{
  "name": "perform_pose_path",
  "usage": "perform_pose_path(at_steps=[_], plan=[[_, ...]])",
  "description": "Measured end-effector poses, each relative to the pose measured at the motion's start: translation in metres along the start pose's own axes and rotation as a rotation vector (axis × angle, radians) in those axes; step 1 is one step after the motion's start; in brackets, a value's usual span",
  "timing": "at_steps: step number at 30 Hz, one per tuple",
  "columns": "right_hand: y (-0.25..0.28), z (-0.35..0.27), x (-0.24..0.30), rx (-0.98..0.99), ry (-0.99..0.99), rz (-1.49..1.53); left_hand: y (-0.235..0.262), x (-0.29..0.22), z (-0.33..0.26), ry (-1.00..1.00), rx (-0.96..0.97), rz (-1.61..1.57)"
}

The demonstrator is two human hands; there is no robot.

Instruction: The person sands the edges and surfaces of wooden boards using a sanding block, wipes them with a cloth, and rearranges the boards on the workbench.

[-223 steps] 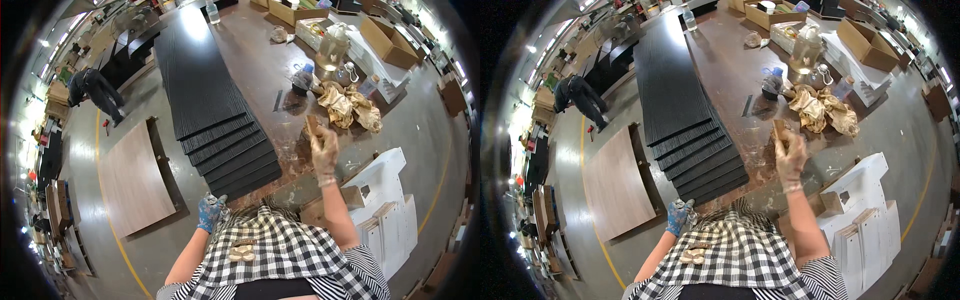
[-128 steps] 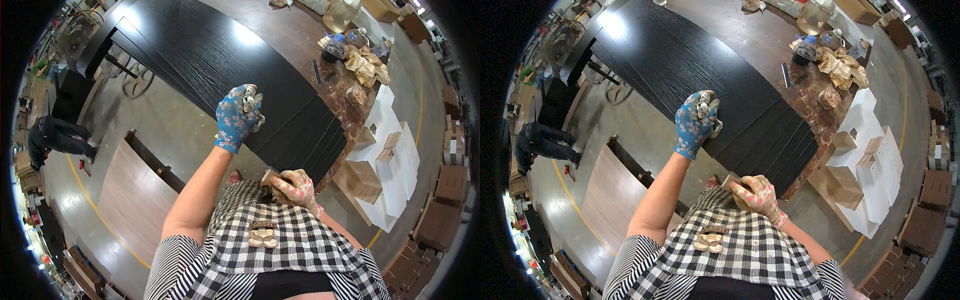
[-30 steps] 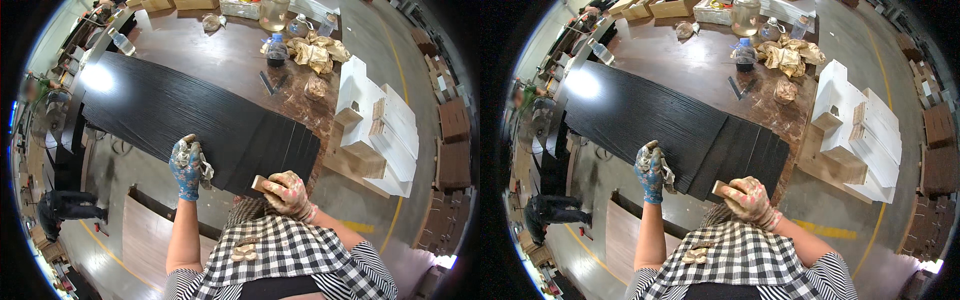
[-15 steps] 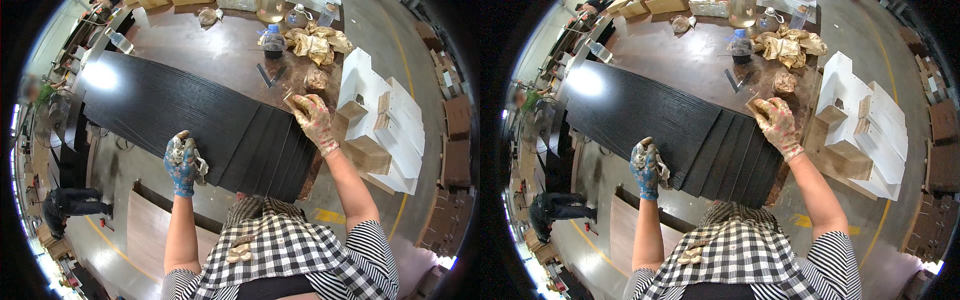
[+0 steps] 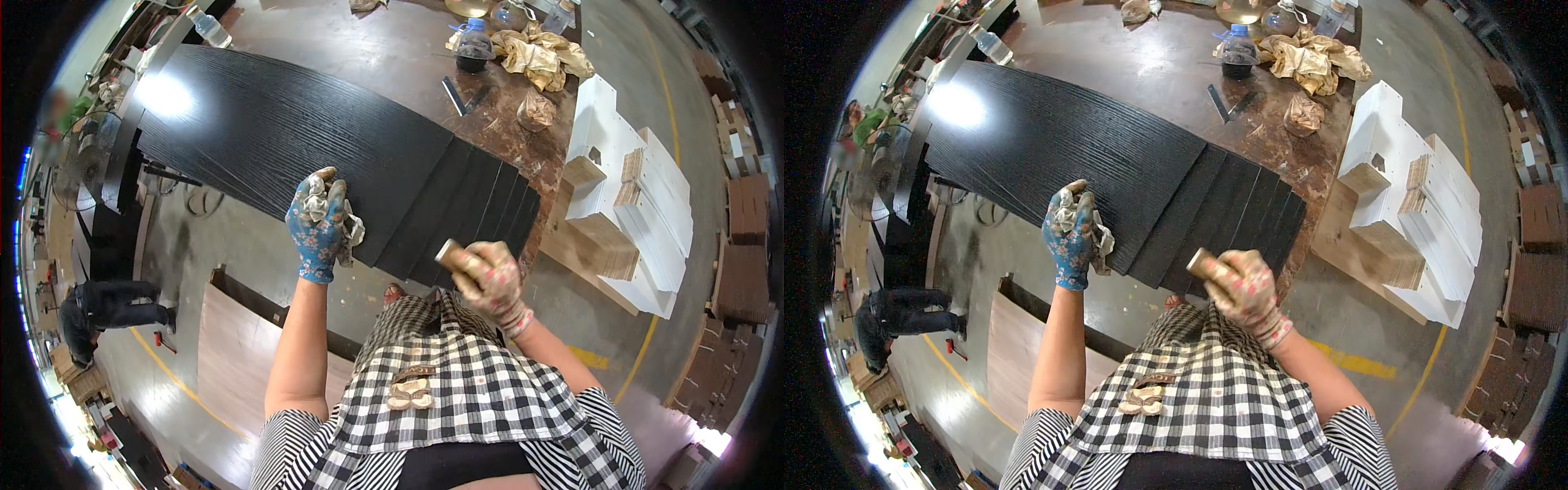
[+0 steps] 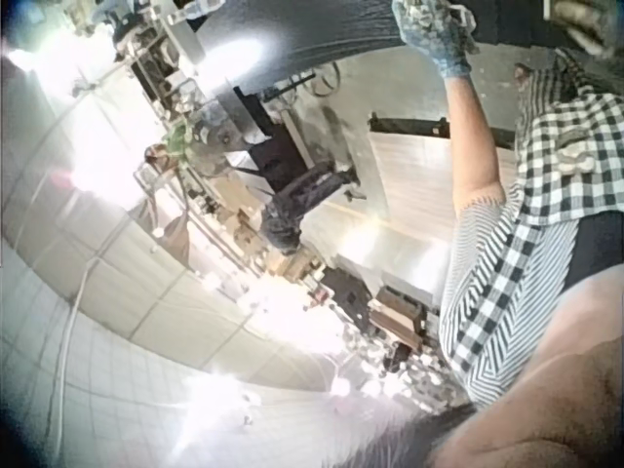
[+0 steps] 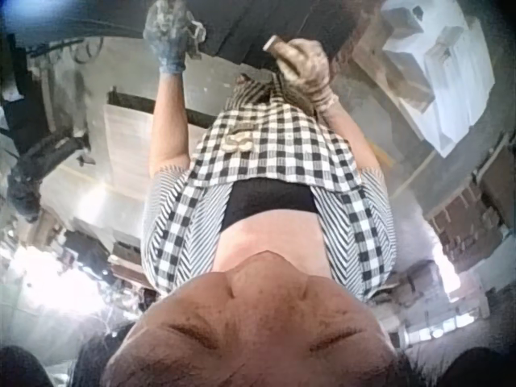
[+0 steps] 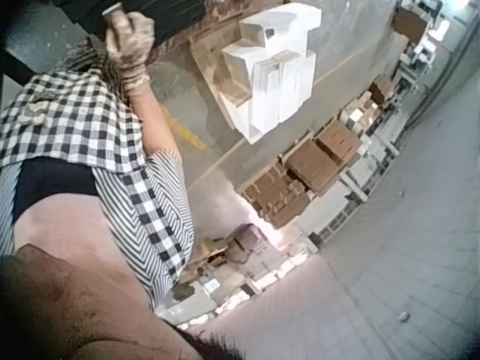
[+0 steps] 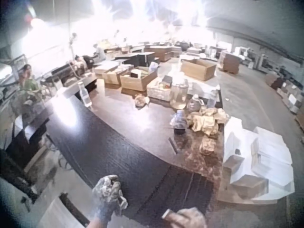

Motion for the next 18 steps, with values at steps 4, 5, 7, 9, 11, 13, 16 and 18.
perform_pose_path(at_steps=[4, 5, 7, 9, 11, 13, 16, 18], plan=[[-0.016, -0.055, 0.032, 0.071, 0.232, 0.155, -0.006, -0.002, 0.0, -0.018, 0.025, 0.029], [-0.013, -0.056, 0.03, 0.067, 0.229, 0.148, -0.006, -0.003, 0.0, -0.067, 0.024, 0.025], [-0.001, -0.049, 0.018, -0.029, 0.105, 0.075, -0.001, -0.001, -0.002, -0.057, 0.028, 0.023], [0.0, -0.039, -0.003, 0.036, -0.043, 0.042, -0.001, 0.001, -0.001, -0.052, 0.032, 0.013], [0.001, -0.03, -0.026, -0.088, -0.11, 0.044, -0.001, 0.001, -0.001, -0.069, 0.036, 0.054], [0.005, -0.004, -0.051, -0.148, -0.11, -0.043, -0.003, 0.002, -0.002, -0.027, 0.074, 0.062], [0.013, 0.029, -0.108, -0.292, -0.151, -0.21, -0.01, -0.005, 0.001, -0.027, 0.077, 0.133], [0.016, 0.038, -0.114, -0.357, -0.135, -0.248, -0.009, -0.008, 0.002, -0.006, 0.079, 0.121]])
Point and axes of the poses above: each hand's wrist, its own z-axis towards the middle knuckle, its own y-axis out of the back of the hand, x = y × z, the point moved 7 cm from there along z, towards the middle knuckle, and after that the axes turned 9 degrees about -z, right-handed, at the moved point
